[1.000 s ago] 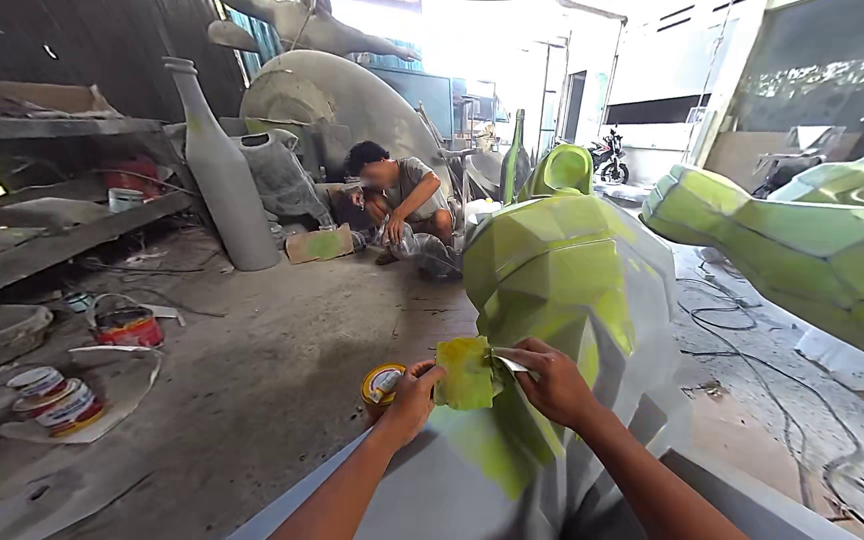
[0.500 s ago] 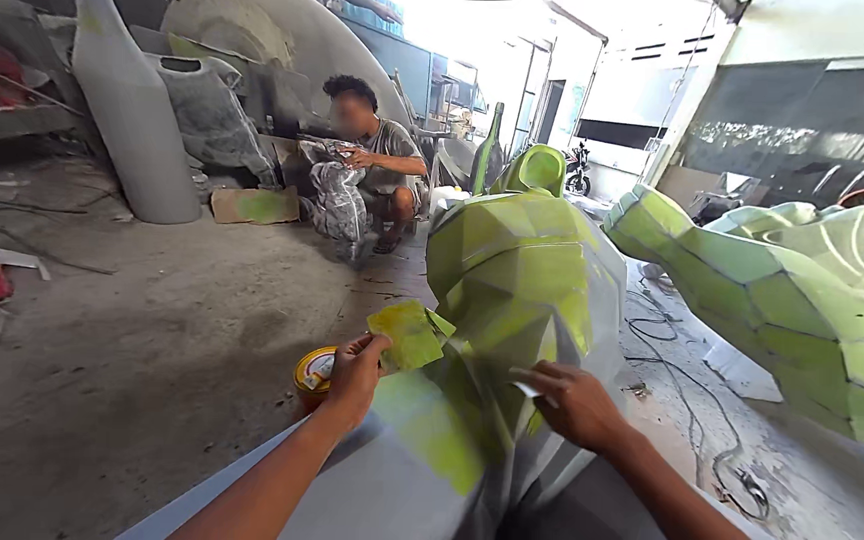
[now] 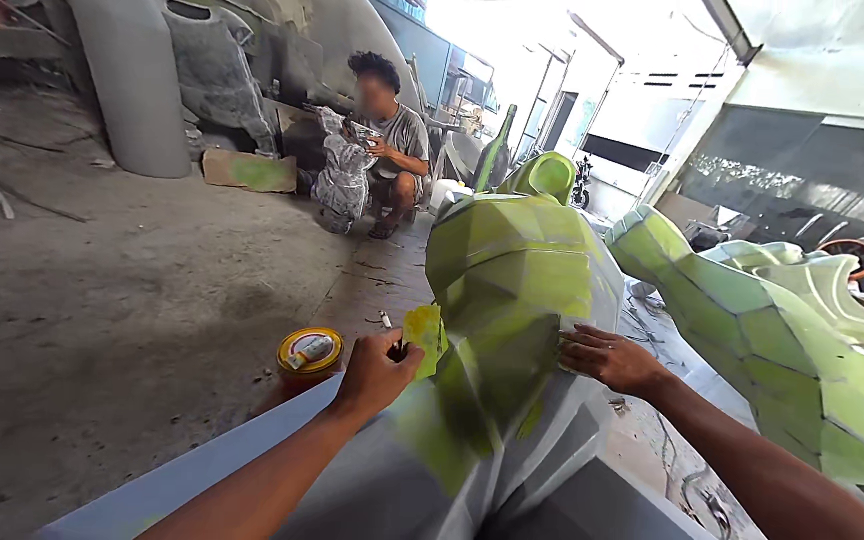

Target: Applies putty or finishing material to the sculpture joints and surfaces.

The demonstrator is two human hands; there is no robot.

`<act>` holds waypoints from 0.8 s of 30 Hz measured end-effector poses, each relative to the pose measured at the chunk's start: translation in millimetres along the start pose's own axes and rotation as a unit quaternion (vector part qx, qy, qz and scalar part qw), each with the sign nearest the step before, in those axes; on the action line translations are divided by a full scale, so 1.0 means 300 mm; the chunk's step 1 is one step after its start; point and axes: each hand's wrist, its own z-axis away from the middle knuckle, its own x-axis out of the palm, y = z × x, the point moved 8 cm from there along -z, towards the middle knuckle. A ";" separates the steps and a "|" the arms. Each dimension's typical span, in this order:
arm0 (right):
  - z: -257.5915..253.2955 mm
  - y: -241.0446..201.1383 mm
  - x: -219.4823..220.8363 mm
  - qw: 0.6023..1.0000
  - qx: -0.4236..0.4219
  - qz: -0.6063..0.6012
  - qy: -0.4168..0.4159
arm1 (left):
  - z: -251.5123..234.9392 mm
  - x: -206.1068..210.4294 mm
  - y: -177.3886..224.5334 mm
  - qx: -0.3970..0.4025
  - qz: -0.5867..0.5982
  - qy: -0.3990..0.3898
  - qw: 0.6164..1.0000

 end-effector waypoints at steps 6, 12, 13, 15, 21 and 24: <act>0.036 -0.036 0.024 0.990 0.041 0.094 -0.096 | 0.002 0.003 0.003 0.002 0.001 0.003 1.000; 0.040 -0.095 -0.045 0.981 0.129 0.075 -0.126 | 0.000 0.008 -0.003 0.000 -0.004 -0.006 1.000; 0.021 -0.088 -0.060 0.978 0.163 0.066 -0.114 | 0.000 0.010 -0.002 0.000 -0.008 -0.010 1.000; -0.018 -0.065 -0.065 0.966 0.236 0.060 -0.091 | 0.002 0.010 -0.001 0.007 -0.010 -0.013 1.000; -0.055 -0.098 0.023 0.925 0.356 0.073 -0.111 | 0.000 0.012 0.001 0.011 -0.012 -0.010 1.000; -0.038 -0.127 0.026 0.923 0.360 0.090 -0.106 | 0.004 0.015 0.002 0.011 -0.012 -0.013 1.000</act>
